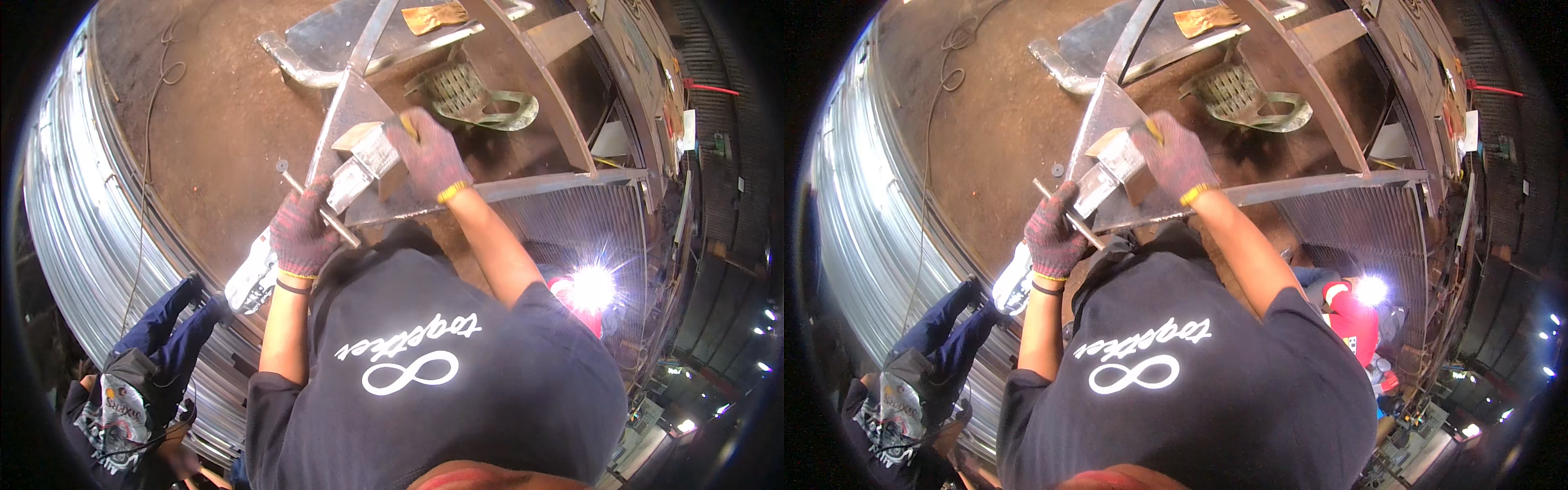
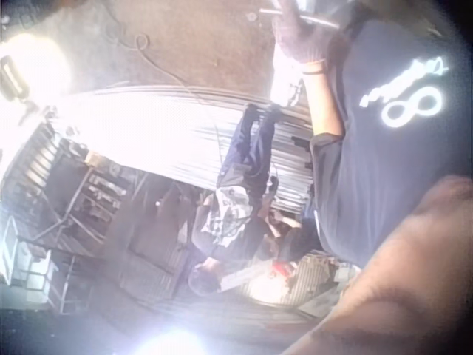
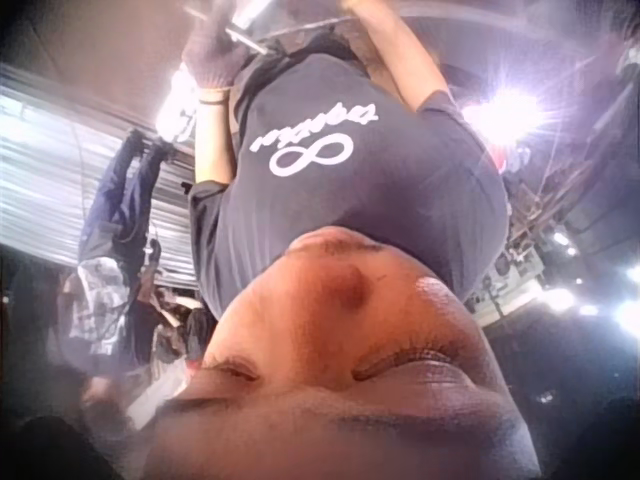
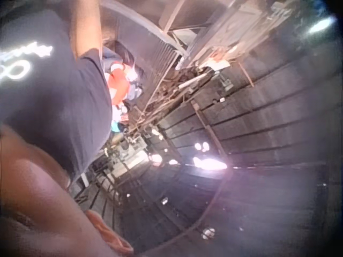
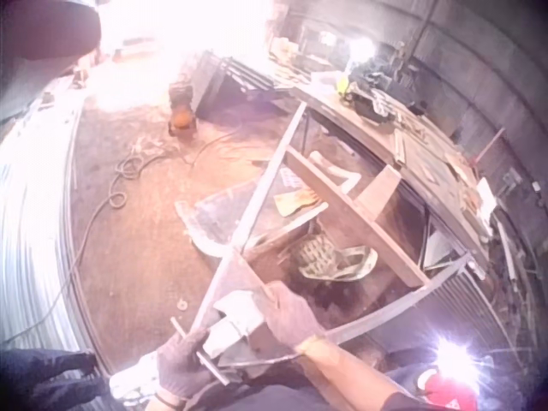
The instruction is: The person uses a yellow sanding block to clean and smooth the surfaces of small metal frames. They repeatedly rub the block along the edges and corners of the frames, occasionally repositioning the pieces on a metal workbench.
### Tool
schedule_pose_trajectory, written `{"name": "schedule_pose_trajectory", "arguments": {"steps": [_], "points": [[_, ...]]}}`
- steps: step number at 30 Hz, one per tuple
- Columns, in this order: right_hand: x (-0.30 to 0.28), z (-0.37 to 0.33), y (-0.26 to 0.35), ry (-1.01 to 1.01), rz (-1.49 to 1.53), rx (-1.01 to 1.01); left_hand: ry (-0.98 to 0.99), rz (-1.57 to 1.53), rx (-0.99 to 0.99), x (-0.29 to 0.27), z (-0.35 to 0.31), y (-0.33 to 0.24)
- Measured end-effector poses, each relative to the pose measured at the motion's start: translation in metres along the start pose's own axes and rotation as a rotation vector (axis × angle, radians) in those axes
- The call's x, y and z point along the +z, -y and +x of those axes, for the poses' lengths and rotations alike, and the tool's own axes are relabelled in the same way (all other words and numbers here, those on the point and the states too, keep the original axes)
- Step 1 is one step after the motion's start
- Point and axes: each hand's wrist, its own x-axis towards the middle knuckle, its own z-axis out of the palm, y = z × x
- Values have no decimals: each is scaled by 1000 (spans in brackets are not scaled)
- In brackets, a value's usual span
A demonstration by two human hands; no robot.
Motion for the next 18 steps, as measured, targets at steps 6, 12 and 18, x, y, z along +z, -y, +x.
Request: {"name": "schedule_pose_trajectory", "arguments": {"steps": [6, 12, 18], "points": [[-16, 42, 16, 0, 35, -46, -15, -8, -37, -2, 2, -1], [3, 31, -3, -1, 61, -22, 5, 4, -10, -2, 1, -3], [-12, 22, 2, 101, -7, -12, -3, 1, -37, -4, 3, -1]]}}
